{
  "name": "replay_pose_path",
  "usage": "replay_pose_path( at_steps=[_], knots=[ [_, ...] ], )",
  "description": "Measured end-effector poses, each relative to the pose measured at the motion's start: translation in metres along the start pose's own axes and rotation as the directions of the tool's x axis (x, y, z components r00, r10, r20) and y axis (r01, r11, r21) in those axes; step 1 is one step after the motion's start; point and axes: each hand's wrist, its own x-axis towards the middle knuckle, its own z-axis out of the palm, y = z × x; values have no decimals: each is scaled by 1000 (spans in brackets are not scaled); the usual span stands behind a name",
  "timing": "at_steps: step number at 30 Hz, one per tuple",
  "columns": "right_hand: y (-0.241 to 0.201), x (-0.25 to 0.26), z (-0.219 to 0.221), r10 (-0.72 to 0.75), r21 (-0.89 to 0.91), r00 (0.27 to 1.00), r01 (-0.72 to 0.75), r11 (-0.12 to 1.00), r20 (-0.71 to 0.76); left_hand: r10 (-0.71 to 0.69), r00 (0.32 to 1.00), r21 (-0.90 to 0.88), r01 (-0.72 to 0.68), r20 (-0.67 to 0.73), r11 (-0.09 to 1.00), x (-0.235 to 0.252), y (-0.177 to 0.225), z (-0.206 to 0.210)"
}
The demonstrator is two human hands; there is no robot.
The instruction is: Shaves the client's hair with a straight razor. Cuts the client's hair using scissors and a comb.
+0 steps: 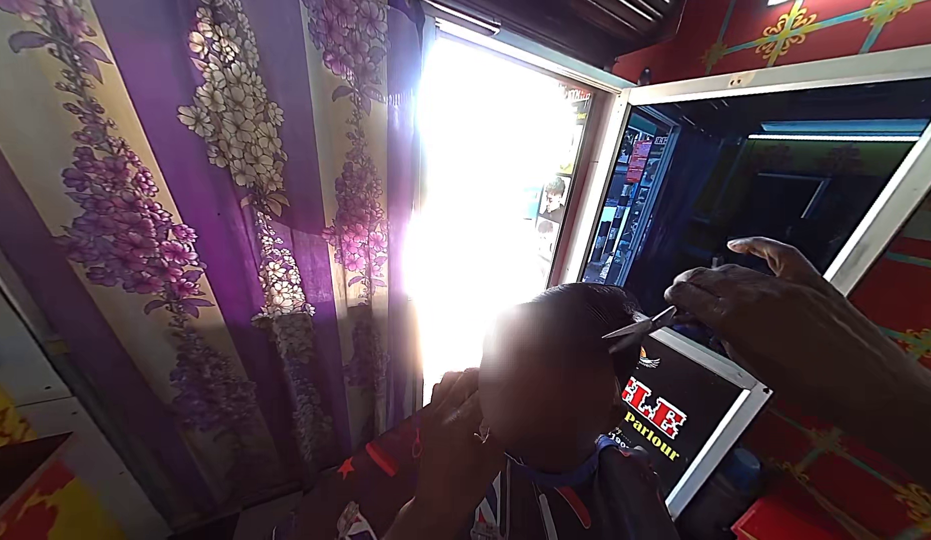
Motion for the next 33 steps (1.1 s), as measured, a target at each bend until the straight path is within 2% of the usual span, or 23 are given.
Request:
replay_pose_path(
  at_steps=[2,5,9,14,21,28,33],
  knots=[
    [7,4,0,-64,-25,995,66,997,83,-43,998,-12,42,-44,999,3,3,0],
    [7,9,0,-73,-85,978,91,992,198,-105,990,-28,103,-92,994,6,7,0],
    [0,13,1,-81,-114,964,112,987,252,-132,977,-57,124,-166,991,8,8,3],
    [-12,19,0,-76,-92,948,109,990,310,-106,976,-48,98,-189,994,9,9,4],
    [-27,25,5,-131,-77,954,157,985,269,-60,972,-5,61,-226,998,11,10,2],
    [-21,27,0,-86,-98,944,123,988,318,-39,976,32,47,-215,998,13,9,-2],
    [-28,29,2,-138,-45,957,154,987,254,-25,980,39,33,-197,999,15,6,-4]
  ],
)
